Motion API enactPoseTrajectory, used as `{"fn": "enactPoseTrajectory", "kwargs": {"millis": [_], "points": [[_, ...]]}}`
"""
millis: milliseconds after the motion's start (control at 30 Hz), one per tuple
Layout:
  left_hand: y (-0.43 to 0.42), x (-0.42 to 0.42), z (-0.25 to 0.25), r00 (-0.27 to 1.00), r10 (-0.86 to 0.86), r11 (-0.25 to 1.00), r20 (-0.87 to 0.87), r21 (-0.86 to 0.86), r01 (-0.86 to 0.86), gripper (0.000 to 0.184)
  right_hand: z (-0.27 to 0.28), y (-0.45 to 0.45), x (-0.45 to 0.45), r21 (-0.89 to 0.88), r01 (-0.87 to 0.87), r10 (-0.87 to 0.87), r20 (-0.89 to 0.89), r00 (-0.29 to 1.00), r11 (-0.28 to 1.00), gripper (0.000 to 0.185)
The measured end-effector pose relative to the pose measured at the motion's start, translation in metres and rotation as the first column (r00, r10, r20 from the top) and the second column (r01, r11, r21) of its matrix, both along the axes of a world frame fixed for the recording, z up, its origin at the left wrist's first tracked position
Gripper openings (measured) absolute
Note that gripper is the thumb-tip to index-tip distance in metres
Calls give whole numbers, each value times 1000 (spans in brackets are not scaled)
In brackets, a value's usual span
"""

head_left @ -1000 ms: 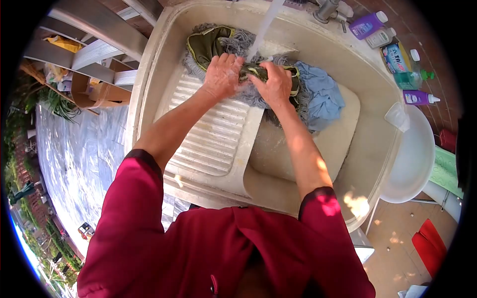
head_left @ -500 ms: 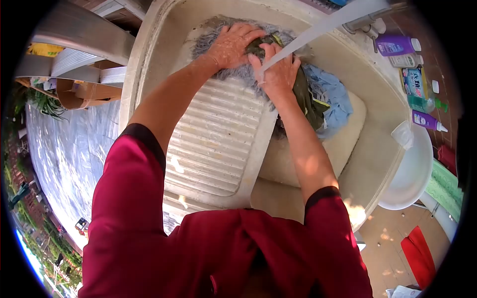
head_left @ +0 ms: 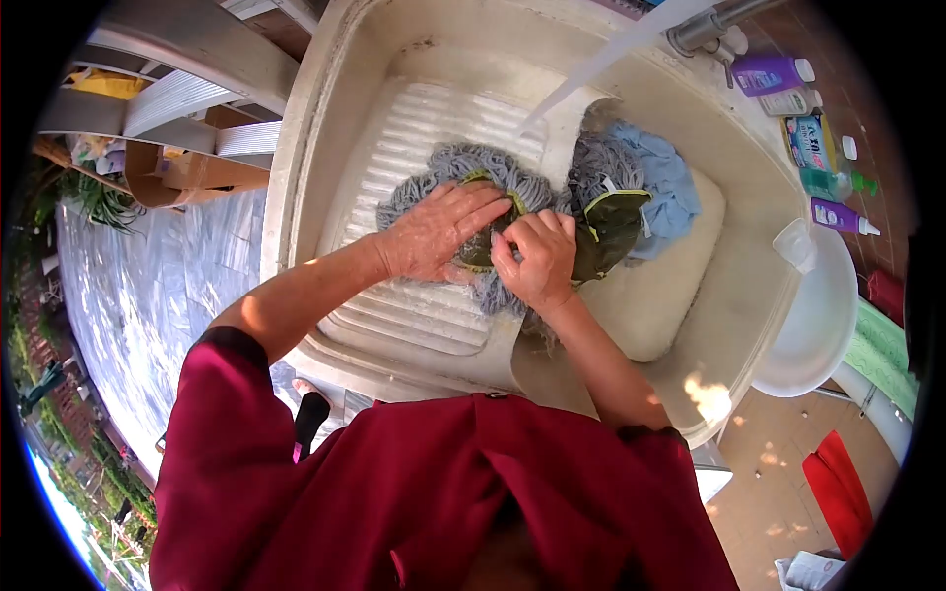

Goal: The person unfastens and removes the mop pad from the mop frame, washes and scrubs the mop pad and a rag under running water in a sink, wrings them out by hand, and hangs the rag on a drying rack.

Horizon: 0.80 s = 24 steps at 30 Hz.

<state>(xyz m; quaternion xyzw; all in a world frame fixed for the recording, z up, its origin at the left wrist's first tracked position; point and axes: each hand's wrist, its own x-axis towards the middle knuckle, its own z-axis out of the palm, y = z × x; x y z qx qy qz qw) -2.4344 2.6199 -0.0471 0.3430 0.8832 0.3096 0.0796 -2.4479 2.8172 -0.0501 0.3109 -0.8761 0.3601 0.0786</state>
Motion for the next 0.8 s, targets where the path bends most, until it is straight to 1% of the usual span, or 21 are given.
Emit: {"fn": "enactPoseTrajectory", "kwargs": {"millis": [33,67,100,133,167,200,267,300,367,467,500,600,700,800], "points": [[0,-25,-11,999,5,998,-36,70,-2,95,-13,-3,-20,-13,37,-38,-53,998,999,19],[2,-52,-20,997,52,998,-62,25,-51,91,-26,-9,-46,-32,111,-114,-131,985,993,19],[3,-80,-31,990,105,991,-90,-78,-112,87,-37,-12,-75,12,174,-169,-181,969,985,17],[4,-105,-44,975,165,984,-151,-40,-173,82,-52,-15,-106,23,248,-236,-236,943,968,14],[6,-129,-65,954,233,967,-188,-61,-248,80,-64,-18,-134,49,306,-284,-263,922,951,14],[6,-141,-75,943,255,959,-214,-68,-275,80,-73,-20,-152,72,365,-330,-293,897,928,14],[8,-156,-78,914,296,941,-279,-76,-329,80,-76,-24,-164,107,409,-357,-322,877,906,14],[10,-151,-78,909,313,929,-274,-111,-353,78,-75,-24,-164,127,424,-364,-335,869,897,14],[14,-146,-68,895,347,898,-281,-174,-403,74,-79,-23,-162,95,417,-365,-336,868,904,16],[23,-109,-57,803,510,803,-309,-163,-573,74,-77,-21,-166,90,410,-358,-346,867,907,18],[16,-95,-59,803,520,809,-292,-132,-573,73,-78,-21,-162,99,411,-357,-340,870,906,18],[-7,-53,-43,826,512,790,-237,-248,-561,70,-78,-20,-162,91,399,-359,-288,888,912,20],[-48,-29,-25,705,628,622,-329,-334,-709,62,-79,-19,-162,85,394,-361,-263,895,915,21],[-40,-13,1,647,680,603,-345,-240,-761,54,-73,-18,-159,146,384,-348,-220,911,912,13]]}}
